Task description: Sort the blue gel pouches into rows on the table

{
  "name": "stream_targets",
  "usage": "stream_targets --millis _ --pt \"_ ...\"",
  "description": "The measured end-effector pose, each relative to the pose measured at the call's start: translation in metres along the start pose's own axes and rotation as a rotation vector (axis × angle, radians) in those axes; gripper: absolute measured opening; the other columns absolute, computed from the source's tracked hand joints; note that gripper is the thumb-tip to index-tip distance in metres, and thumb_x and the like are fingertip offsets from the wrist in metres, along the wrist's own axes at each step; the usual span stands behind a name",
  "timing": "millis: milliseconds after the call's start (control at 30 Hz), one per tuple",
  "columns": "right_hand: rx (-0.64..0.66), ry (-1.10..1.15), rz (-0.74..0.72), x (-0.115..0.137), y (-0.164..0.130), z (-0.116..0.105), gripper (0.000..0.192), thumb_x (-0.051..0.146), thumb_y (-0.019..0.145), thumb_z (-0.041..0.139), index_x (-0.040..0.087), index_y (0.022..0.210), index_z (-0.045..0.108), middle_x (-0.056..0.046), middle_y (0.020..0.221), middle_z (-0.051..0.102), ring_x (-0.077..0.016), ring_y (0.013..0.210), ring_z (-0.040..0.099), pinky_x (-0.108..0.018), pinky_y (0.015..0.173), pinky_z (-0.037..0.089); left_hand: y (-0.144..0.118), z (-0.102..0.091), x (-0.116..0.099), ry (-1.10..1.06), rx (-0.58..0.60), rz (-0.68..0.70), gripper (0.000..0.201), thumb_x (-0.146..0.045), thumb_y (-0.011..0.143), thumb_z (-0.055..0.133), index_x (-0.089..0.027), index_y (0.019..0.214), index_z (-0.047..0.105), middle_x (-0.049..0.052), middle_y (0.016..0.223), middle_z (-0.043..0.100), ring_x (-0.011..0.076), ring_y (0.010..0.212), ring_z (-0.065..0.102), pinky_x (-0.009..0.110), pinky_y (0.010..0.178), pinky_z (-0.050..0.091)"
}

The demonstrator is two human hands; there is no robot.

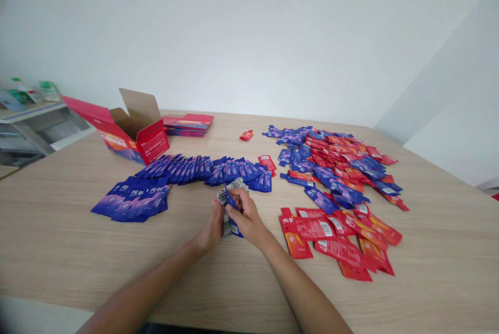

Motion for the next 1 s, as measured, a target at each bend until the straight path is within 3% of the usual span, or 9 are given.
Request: stream_targets --millis 67,133,300,400,500,633,767,867,1000 --pt "0.089 0.006 0.009 0.004 -0.001 0.005 0.032 0.048 0.087 0.066 0.025 0.108 0.061 -0.001 0.092 0.067 -0.0217 0.088 0.063 -0.033 0.081 0.050 0.000 0.005 -0.003 0.069 0.029 0.049 0.047 -0.058 0.091 0.058 -0.018 0.108 0.075 0.009 0.119 0.073 0.0253 0.133 0.054 0.032 0.118 0.034" --pt "0.166 0.038 0.048 0.007 -0.001 0.011 0.033 0.051 0.084 0.067 0.024 0.103 0.062 0.000 0.091 0.067 -0.0217 0.088 0.063 -0.033 0.081 0.051 -0.001 0.008 -0.009 0.072 -0.023 0.058 0.057 -0.067 0.093 0.047 -0.019 0.102 0.075 0.008 0.109 0.075 0.0259 0.130 0.057 0.032 0.115 0.039" --pt "0.273 0.255 0.269 0.011 -0.005 0.017 0.040 0.053 0.073 0.076 0.024 0.098 0.065 0.000 0.089 0.069 -0.0190 0.074 0.064 -0.029 0.064 0.051 -0.003 0.006 -0.021 -0.027 -0.104 -0.193 0.078 -0.087 0.082 0.033 -0.019 0.075 0.070 0.010 0.077 0.073 0.0330 0.106 0.069 0.044 0.099 0.053" --pt "0.049 0.291 0.308 0.008 -0.002 0.006 0.045 0.054 0.073 0.076 0.025 0.105 0.064 -0.001 0.084 0.071 -0.0185 0.062 0.064 -0.030 0.056 0.052 0.001 0.008 -0.024 -0.100 -0.093 -0.215 0.085 -0.089 0.080 0.034 -0.014 0.093 0.072 0.015 0.090 0.076 0.0359 0.106 0.070 0.051 0.099 0.053" --pt "-0.201 0.271 0.239 0.004 0.007 -0.009 0.049 0.057 0.076 0.072 0.026 0.113 0.063 -0.003 0.088 0.073 -0.0196 0.063 0.066 -0.033 0.059 0.056 0.007 0.010 -0.021 -0.117 -0.065 -0.225 0.064 -0.070 0.088 0.051 -0.014 0.113 0.070 0.015 0.103 0.077 0.0334 0.107 0.071 0.050 0.099 0.053" --pt "-0.274 0.254 0.176 -0.006 0.019 -0.020 0.050 0.053 0.073 0.078 0.025 0.113 0.063 -0.002 0.091 0.075 -0.0209 0.073 0.069 -0.035 0.068 0.058 0.013 0.006 -0.015 -0.072 -0.149 -0.283 0.040 -0.042 0.088 0.067 -0.014 0.116 0.068 0.012 0.097 0.079 0.0302 0.096 0.075 0.045 0.090 0.058" --pt "-0.354 0.137 0.134 -0.017 0.025 -0.025 0.054 0.052 0.076 0.077 0.023 0.119 0.062 -0.005 0.100 0.075 -0.0235 0.084 0.070 -0.038 0.076 0.058 0.014 0.002 -0.015 -0.104 -0.183 -0.369 0.046 -0.047 0.095 0.054 -0.009 0.115 0.069 0.016 0.097 0.078 0.0310 0.094 0.075 0.046 0.086 0.060" --pt "-0.360 0.018 0.087 -0.025 0.026 -0.025 0.054 0.052 0.078 0.074 0.022 0.121 0.060 -0.008 0.111 0.073 -0.0256 0.096 0.069 -0.041 0.085 0.056 0.012 0.004 -0.018 -0.121 -0.141 -0.372 0.048 -0.048 0.095 0.053 -0.009 0.118 0.069 0.018 0.102 0.078 0.0320 0.096 0.075 0.048 0.088 0.059" --pt "-0.407 -0.094 0.027 -0.029 0.026 -0.023 0.052 0.050 0.083 0.069 0.020 0.125 0.058 -0.008 0.111 0.071 -0.0246 0.098 0.067 -0.041 0.087 0.054 0.009 0.008 -0.017 -0.113 -0.094 -0.390 0.052 -0.052 0.095 0.052 -0.010 0.121 0.069 0.017 0.105 0.077 0.0325 0.095 0.075 0.049 0.088 0.059"
Point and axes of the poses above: each hand's wrist, its own y-axis towards the middle knuckle, its own z-axis out of the palm, x = y × z, the point moved 2 cm from there along y, towards the middle knuckle
